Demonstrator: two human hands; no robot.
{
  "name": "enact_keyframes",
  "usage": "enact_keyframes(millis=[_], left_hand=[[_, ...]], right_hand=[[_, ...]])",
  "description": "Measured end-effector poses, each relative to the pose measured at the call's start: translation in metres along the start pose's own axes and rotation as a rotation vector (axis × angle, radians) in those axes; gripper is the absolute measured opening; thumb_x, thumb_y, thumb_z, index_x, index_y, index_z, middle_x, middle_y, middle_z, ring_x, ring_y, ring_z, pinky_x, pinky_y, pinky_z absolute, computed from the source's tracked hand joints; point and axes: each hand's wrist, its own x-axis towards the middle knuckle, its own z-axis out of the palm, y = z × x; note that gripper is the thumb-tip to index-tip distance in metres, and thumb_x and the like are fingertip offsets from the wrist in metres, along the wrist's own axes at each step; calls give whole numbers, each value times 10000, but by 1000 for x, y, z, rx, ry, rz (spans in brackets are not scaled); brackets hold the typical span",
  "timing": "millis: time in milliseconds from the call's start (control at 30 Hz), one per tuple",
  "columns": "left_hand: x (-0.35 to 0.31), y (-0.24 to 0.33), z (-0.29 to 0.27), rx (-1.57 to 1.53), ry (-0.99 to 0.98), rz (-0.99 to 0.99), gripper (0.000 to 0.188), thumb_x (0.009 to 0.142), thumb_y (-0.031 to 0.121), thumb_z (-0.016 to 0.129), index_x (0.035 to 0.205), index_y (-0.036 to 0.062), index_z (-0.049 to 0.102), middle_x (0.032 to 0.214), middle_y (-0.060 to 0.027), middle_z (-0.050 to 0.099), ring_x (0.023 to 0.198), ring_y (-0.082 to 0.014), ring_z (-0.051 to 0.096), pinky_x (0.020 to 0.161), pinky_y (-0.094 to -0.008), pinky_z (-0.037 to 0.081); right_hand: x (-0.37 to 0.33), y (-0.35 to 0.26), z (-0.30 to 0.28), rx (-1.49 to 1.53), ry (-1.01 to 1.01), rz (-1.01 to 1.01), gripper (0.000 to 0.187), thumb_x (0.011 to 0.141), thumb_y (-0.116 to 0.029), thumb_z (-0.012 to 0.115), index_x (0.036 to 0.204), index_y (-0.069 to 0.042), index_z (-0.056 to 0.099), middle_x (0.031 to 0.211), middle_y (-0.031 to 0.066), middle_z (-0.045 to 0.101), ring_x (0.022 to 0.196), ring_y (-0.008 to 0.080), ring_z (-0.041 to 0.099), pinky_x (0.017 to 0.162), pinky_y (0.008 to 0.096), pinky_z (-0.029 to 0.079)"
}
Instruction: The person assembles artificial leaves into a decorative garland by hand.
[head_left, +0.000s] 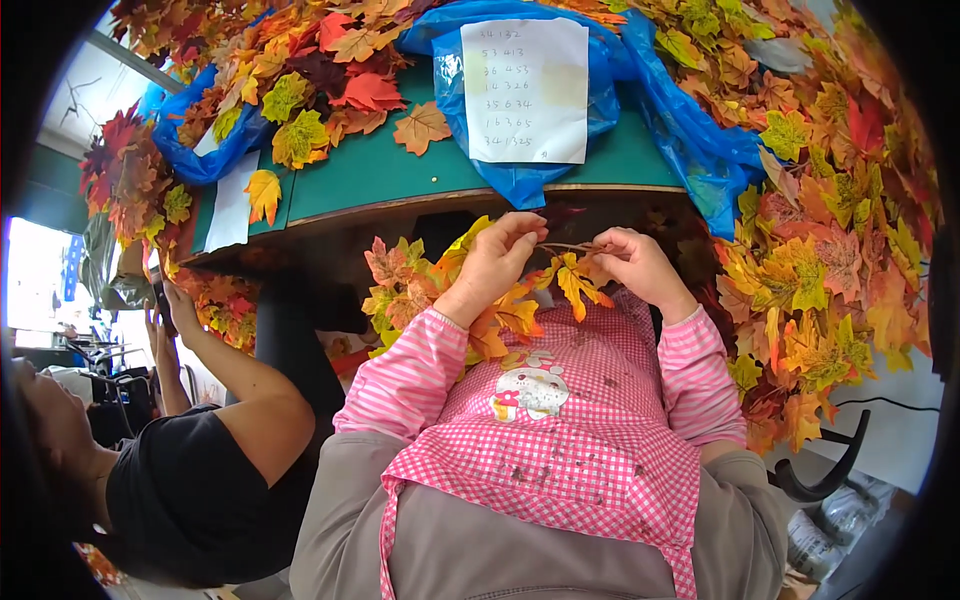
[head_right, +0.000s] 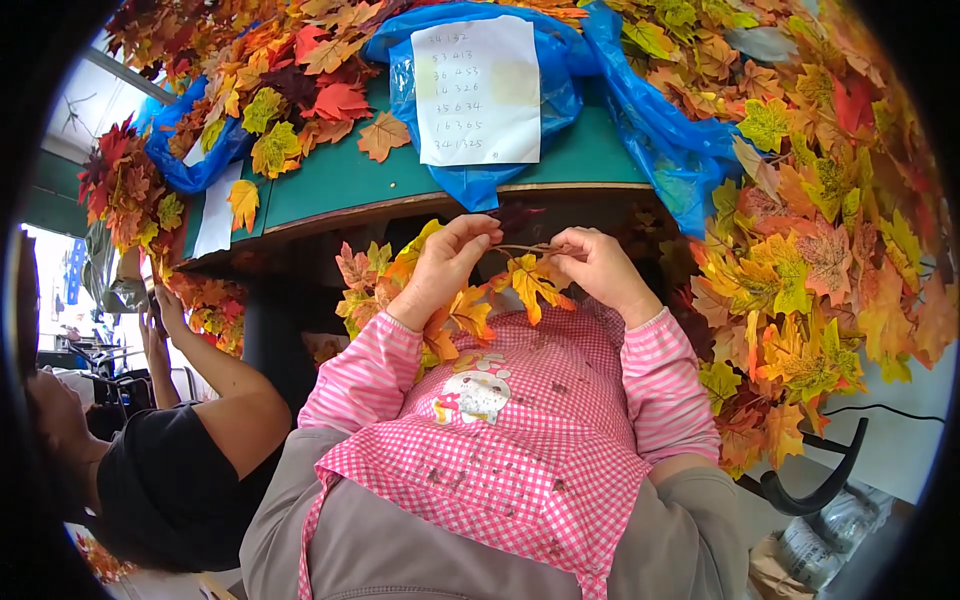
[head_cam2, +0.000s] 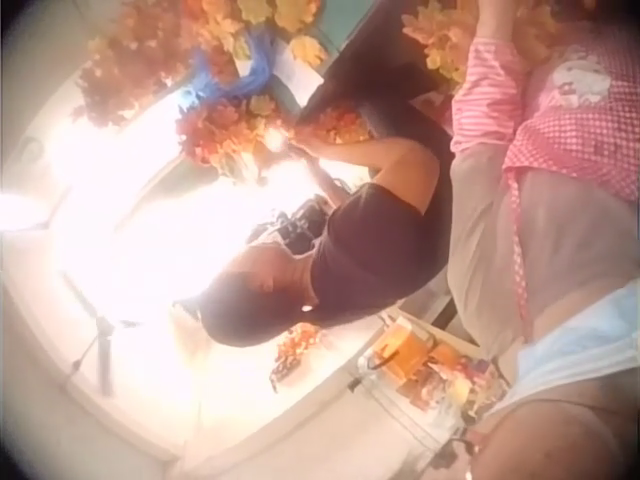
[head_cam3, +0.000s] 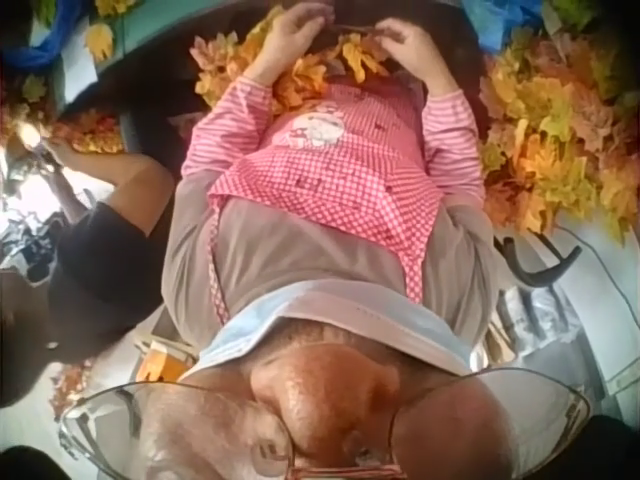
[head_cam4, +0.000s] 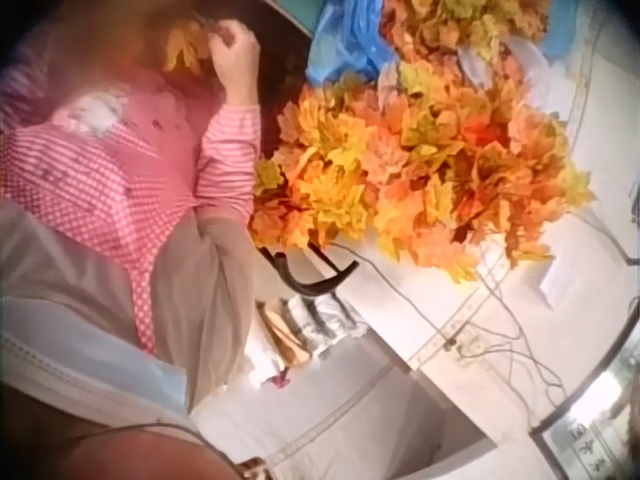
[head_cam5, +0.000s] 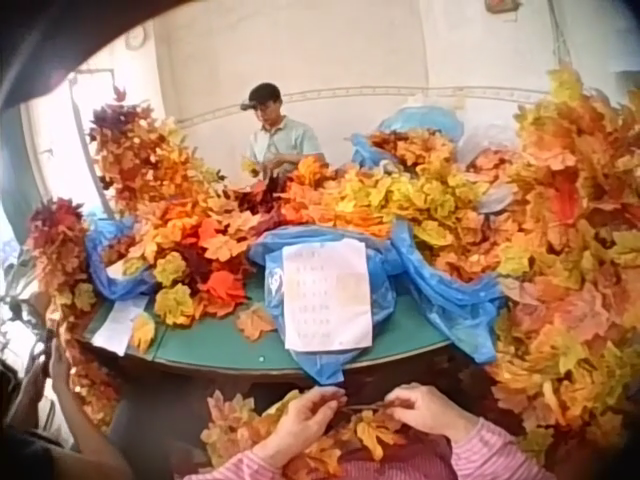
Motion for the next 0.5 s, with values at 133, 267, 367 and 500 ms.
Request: enact_keyframes(millis=[133,267,367,500], left_hand=[[-1,0,1,-28,-2,-1,214,943,3,492,1144,-35,557,1083,-89,621,1045,-158,600,928,-272,471],[0,-1,1,-25,1,-1,216,943,3,491,1145,-36,556,1078,-90,622,1041,-161,602,926,-273,474],[1,-5,1,-30,-2,15,218,942,3,489,1145,-39,555,1077,-93,622,1038,-164,604,926,-276,477],[1,-5,2,-36,25,34,200,927,-10,488,1108,-32,569,1030,-98,636,999,-169,623,881,-274,493]], right_hand=[[0,0,-1,-12,5,4,128,840,0,603,961,33,626,918,81,639,842,154,664,757,261,527],[0,4,-1,-25,11,-6,130,839,-1,603,961,36,625,917,78,641,840,150,663,758,260,527],[0,2,-1,-3,3,12,128,840,-4,603,960,38,624,911,74,640,846,148,663,756,257,526],[1,3,0,18,8,22,124,844,-9,600,958,37,624,909,71,639,853,143,662,758,253,525]])
